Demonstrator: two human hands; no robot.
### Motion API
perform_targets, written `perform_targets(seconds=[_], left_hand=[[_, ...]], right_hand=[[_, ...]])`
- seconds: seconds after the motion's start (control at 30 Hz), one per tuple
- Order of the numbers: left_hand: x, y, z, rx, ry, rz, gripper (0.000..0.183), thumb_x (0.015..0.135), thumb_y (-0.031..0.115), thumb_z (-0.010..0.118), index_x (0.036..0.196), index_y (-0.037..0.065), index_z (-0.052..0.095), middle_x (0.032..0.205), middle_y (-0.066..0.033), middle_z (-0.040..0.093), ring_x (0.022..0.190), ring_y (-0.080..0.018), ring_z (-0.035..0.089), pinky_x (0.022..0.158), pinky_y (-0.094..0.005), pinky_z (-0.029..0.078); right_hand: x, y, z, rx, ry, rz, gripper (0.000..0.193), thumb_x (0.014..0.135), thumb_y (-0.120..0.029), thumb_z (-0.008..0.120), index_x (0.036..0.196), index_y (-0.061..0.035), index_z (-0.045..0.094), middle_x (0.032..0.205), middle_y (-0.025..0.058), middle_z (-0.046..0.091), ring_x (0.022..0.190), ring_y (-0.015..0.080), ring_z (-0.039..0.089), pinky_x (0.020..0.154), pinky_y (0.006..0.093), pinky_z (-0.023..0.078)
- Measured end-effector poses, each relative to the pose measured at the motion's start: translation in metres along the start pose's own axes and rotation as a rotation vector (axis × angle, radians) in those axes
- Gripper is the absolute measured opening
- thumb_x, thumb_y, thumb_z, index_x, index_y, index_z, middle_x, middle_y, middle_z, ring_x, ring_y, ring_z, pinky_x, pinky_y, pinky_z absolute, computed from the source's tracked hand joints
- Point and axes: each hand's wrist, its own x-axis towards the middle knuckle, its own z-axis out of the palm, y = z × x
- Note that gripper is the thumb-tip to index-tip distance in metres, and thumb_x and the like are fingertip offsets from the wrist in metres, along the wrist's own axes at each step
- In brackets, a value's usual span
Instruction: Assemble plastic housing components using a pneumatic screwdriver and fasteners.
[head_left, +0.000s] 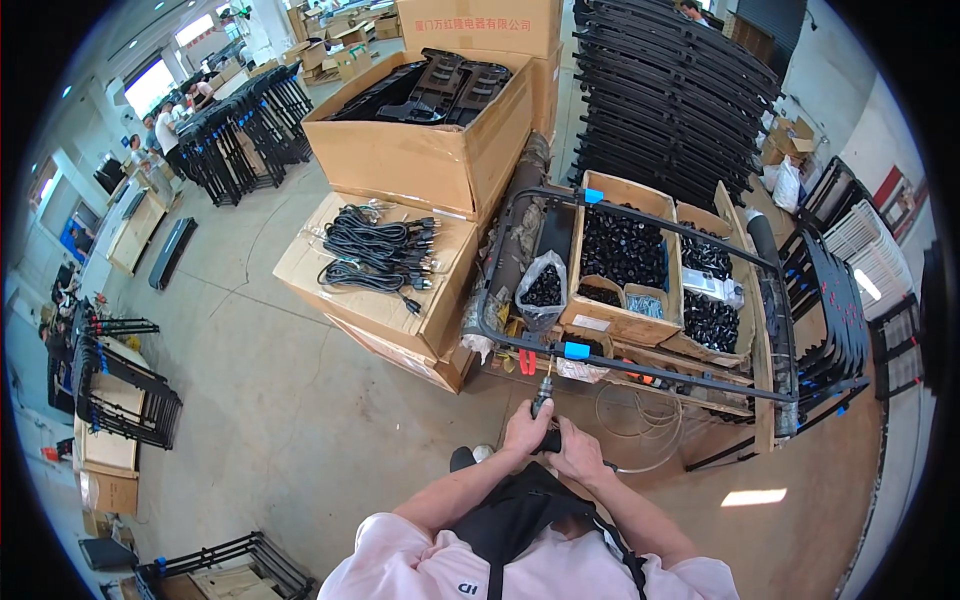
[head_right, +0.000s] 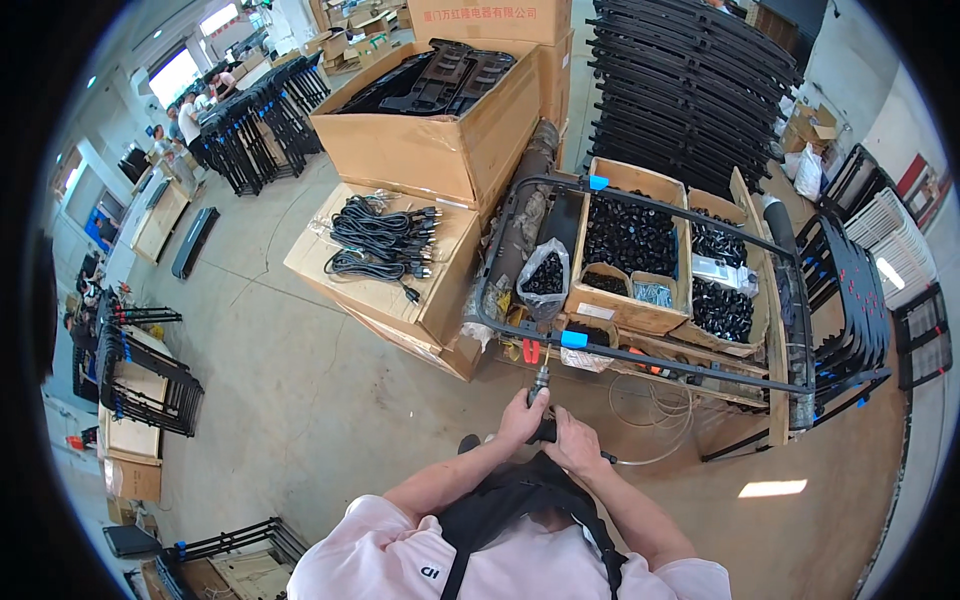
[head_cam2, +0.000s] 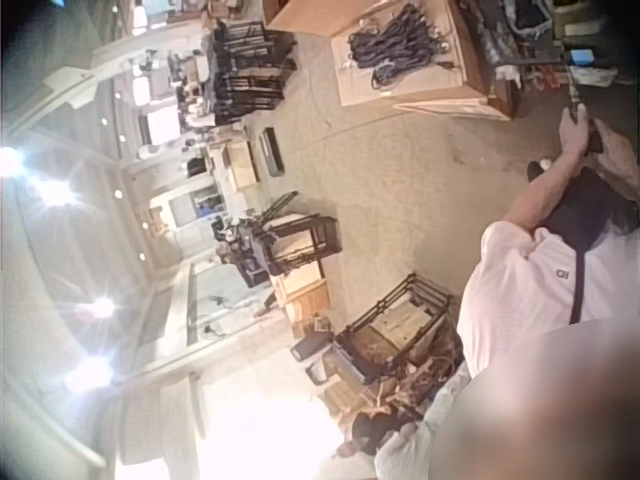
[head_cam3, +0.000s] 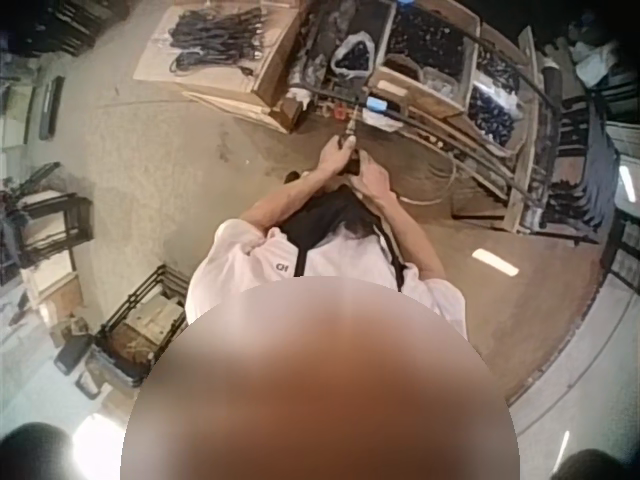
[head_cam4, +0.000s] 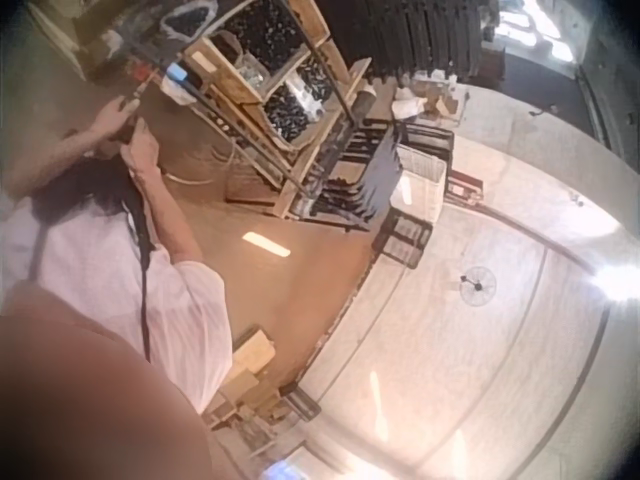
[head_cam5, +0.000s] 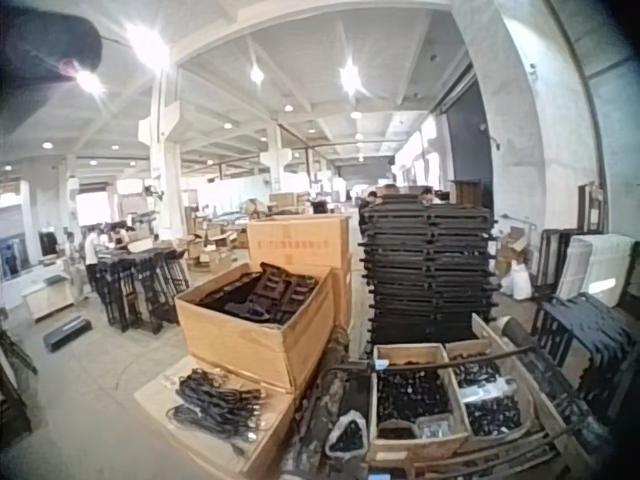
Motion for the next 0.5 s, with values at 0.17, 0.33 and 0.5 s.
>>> perform_targets(seconds=[0.17,0.33,0.5], left_hand=[[0.0013,-0.0003,-0.0017,0.017,-0.030,0.020,0.064,0.099,0.064,0.057,0.100,0.000,0.063,0.094,-0.0290,0.072,0.097,-0.0469,0.071,0.085,-0.0529,0.054],[0.0012,0.0000,0.0018,-0.011,-0.019,0.021,0.064,0.099,0.064,0.058,0.101,0.000,0.063,0.092,-0.0275,0.071,0.095,-0.0460,0.071,0.085,-0.0520,0.053],[0.0038,0.0001,0.0014,0.011,-0.016,0.035,0.062,0.100,0.060,0.059,0.099,-0.002,0.063,0.090,-0.0241,0.069,0.089,-0.0398,0.069,0.081,-0.0478,0.052]], right_hand=[[-0.0015,0.0037,0.0038,0.032,0.030,-0.021,0.076,0.075,-0.030,0.080,0.138,-0.0017,0.050,0.119,0.0268,0.070,0.109,0.0440,0.070,0.094,0.0511,0.056],[0.0000,0.0080,0.0018,0.002,0.036,-0.016,0.078,0.075,-0.030,0.080,0.140,-0.0007,0.049,0.117,0.0270,0.071,0.109,0.0431,0.070,0.093,0.0506,0.057],[0.0026,0.0095,0.0013,0.033,0.053,-0.061,0.078,0.075,-0.030,0.079,0.140,0.0001,0.049,0.115,0.0280,0.071,0.106,0.0438,0.071,0.091,0.0508,0.057]])
